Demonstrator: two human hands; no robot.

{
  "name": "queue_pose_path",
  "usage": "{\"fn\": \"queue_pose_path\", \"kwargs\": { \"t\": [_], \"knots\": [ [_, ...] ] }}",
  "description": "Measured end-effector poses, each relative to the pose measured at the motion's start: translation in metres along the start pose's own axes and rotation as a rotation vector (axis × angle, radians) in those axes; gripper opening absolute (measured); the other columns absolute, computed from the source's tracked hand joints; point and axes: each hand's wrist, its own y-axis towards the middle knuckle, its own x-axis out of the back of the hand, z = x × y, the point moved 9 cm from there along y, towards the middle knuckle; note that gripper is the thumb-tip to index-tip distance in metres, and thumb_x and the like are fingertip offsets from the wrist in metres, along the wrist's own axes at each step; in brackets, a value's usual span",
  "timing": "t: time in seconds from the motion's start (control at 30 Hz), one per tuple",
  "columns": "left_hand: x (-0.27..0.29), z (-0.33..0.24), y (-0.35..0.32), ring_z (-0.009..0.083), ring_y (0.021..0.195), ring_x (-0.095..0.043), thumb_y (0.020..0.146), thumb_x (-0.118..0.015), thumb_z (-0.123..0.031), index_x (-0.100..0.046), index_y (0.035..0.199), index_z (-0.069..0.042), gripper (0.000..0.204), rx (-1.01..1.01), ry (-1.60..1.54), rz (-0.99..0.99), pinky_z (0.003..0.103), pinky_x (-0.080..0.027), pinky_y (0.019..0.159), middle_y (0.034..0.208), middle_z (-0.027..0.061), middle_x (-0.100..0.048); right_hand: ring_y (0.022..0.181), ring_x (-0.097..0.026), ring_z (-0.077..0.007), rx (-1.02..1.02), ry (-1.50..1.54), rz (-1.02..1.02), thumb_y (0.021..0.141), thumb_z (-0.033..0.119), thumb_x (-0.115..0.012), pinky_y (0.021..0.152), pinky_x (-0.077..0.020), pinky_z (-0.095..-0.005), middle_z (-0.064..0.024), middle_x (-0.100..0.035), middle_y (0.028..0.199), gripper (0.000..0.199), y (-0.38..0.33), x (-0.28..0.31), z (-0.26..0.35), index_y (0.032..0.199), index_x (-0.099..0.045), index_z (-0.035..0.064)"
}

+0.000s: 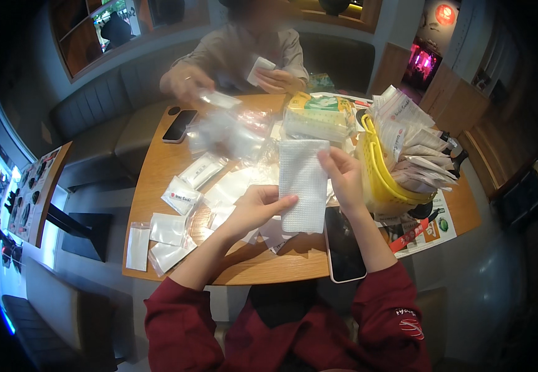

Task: The person sits at a table and repeatedly folds small white paper sheets into compact rectangles. They then place each folded sheet into a small transparent plastic bag. The person handles the items one at a time, stacking the finished packages on the table. A coworker is visible across the table performing similar packing actions.

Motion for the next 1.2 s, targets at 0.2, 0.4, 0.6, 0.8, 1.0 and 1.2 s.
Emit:
{"fn": "queue_pose_path", "kwargs": {
  "t": [0.2,0.4,0.6,0.8,1.0,1.2],
  "knots": [
    [0.002,-0.001,0.0,0.0115,0.089,-0.061,0.089,-0.062,-0.023,-0.059,0.112,0.005,0.037,0.021,0.016,-0.034,0.025,-0.048,0.079,0.1,0.0103,-0.066,0.072,-0.061,-0.007,-0.157,-0.071,0.123,0.086,0.019,-0.065,0.065,-0.0479,-0.02,-0.0058,-0.068,0.084,0.024,-0.002,0.0,-0.021,0.095,-0.067,-0.0031],
    [0.001,0.008,0.001,0.0114,0.087,-0.061,0.088,-0.064,-0.022,-0.058,0.114,0.006,0.039,0.051,0.027,0.007,0.024,-0.048,0.075,0.097,0.0098,-0.066,0.071,-0.06,-0.006,-0.073,-0.147,0.012,0.086,0.019,-0.066,0.062,-0.047,-0.0195,-0.0056,-0.068,0.082,0.024,0.003,0.015,-0.02,0.095,-0.068,-0.0031],
    [-0.001,0.008,0.001,0.0122,0.088,-0.061,0.086,-0.066,-0.022,-0.059,0.114,0.006,0.039,0.045,0.039,0.01,0.024,-0.049,0.078,0.096,0.0099,-0.066,0.07,-0.06,-0.0052,0.024,-0.138,-0.051,0.086,0.019,-0.066,0.061,-0.0464,-0.0191,-0.0054,-0.068,0.081,0.024,0.005,0.02,-0.01,0.096,-0.068,-0.003],
    [-0.001,-0.003,0.0,0.0125,0.087,-0.062,0.086,-0.065,-0.023,-0.059,0.112,0.005,0.038,-0.001,0.074,0.011,0.024,-0.049,0.078,0.097,0.0092,-0.066,0.071,-0.061,-0.006,0.018,-0.132,-0.056,0.087,0.02,-0.065,0.061,-0.0477,-0.0195,-0.006,-0.068,0.083,0.025,0.005,0.016,-0.011,0.099,-0.067,-0.0024],
    [0.03,-0.001,0.001,0.0118,0.084,-0.061,0.092,-0.055,-0.035,-0.062,0.105,0.004,0.041,-0.036,0.049,-0.259,0.026,-0.049,0.076,0.092,0.0081,-0.066,0.074,-0.063,-0.0094,-0.264,-0.079,0.29,0.085,0.019,-0.067,0.063,-0.0499,-0.0216,-0.0079,-0.067,0.089,0.029,-0.011,-0.022,-0.035,0.104,-0.064,-0.0026],
    [0.051,-0.009,0.001,0.0118,0.084,-0.062,0.093,-0.051,-0.041,-0.062,0.104,0.004,0.047,-0.143,-0.043,-0.353,0.027,-0.05,0.074,0.092,0.0078,-0.065,0.082,-0.063,-0.0121,-0.419,-0.115,0.483,0.079,0.017,-0.072,0.073,-0.05,-0.0245,-0.0086,-0.067,0.094,0.038,-0.026,-0.037,-0.046,0.11,-0.062,-0.0023]
  ]
}}
